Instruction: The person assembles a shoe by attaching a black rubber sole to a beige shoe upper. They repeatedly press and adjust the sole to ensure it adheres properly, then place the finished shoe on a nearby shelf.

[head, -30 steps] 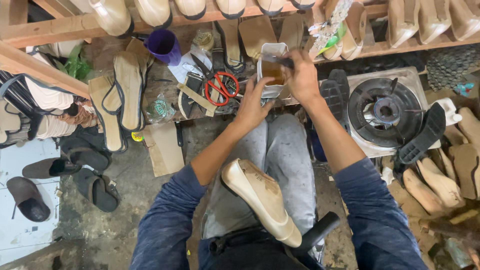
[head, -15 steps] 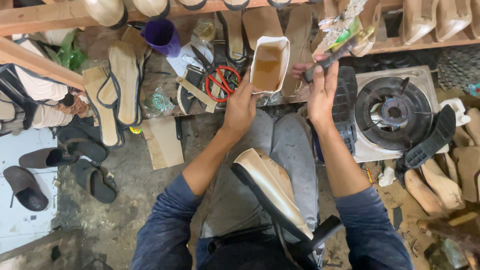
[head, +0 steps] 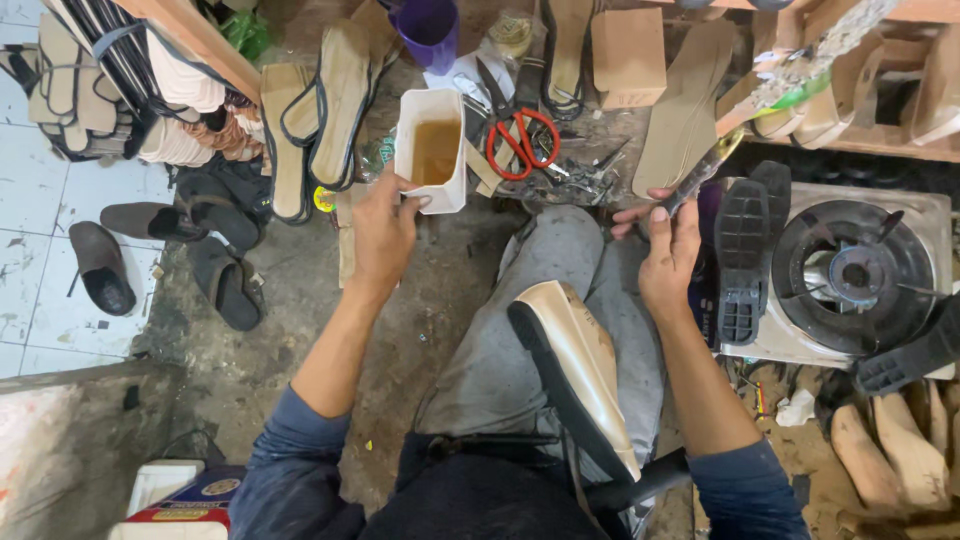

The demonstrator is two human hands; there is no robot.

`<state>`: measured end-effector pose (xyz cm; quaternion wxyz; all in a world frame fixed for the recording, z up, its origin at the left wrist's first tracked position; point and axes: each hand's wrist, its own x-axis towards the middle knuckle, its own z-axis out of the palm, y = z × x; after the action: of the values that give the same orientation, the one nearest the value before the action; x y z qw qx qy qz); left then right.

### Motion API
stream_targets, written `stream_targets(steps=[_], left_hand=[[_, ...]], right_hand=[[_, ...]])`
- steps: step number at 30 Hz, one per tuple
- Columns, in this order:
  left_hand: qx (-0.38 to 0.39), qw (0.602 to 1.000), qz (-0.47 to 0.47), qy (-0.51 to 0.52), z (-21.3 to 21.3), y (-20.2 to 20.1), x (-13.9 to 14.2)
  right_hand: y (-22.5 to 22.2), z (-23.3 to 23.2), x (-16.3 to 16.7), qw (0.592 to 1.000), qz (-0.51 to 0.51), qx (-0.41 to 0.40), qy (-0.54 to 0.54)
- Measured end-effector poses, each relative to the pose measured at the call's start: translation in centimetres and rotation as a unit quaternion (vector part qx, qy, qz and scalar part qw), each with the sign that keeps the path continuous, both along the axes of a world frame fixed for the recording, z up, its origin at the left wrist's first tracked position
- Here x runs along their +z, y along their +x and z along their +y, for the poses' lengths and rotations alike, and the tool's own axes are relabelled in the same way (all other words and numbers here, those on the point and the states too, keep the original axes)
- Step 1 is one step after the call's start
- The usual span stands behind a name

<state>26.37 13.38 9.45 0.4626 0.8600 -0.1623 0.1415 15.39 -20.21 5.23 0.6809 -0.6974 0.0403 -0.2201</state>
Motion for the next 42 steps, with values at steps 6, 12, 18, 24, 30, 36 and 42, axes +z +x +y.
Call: stream_targets(steps=[6, 12, 18, 24, 30, 36, 42], left_hand=[[0.005, 0.999, -0.043, -0.023, 4.4, 6.1, -2.4], [0.024, 0.998, -0.016, -0.053, 4.2, 12.2, -6.0], [0.004, 0.997, -0.066, -0.044, 3.8, 13.7, -7.4], [0.011, 0.987, 0.034, -0.154, 3.8, 11.7, -7.7], [0.117, 0.977, -0.11, -0.138, 0.3, 7.9, -9.0], [0.071, 0.986, -0.011, -0.153, -3.9, 3.7, -9.5], [0.025, 0.988, 0.042, -0.148, -6.7, 3.2, -9.8]], right_hand=[[1.1, 1.3, 0.6, 0.997, 0.01, -0.012, -0.074], [2.0, 2.5, 1.2, 0.984, 0.038, -0.004, -0.175], [2.3, 2.9, 1.4, 0.983, 0.046, -0.011, -0.179], [2.0, 3.0, 1.1, 0.985, 0.052, -0.029, -0.164], [1.4, 3.1, 1.0, 0.979, 0.03, -0.036, -0.201], [1.1, 2.8, 1.3, 0.978, 0.045, -0.057, -0.196], [0.2, 2.1, 0.7, 0.975, 0.004, -0.104, -0.196]])
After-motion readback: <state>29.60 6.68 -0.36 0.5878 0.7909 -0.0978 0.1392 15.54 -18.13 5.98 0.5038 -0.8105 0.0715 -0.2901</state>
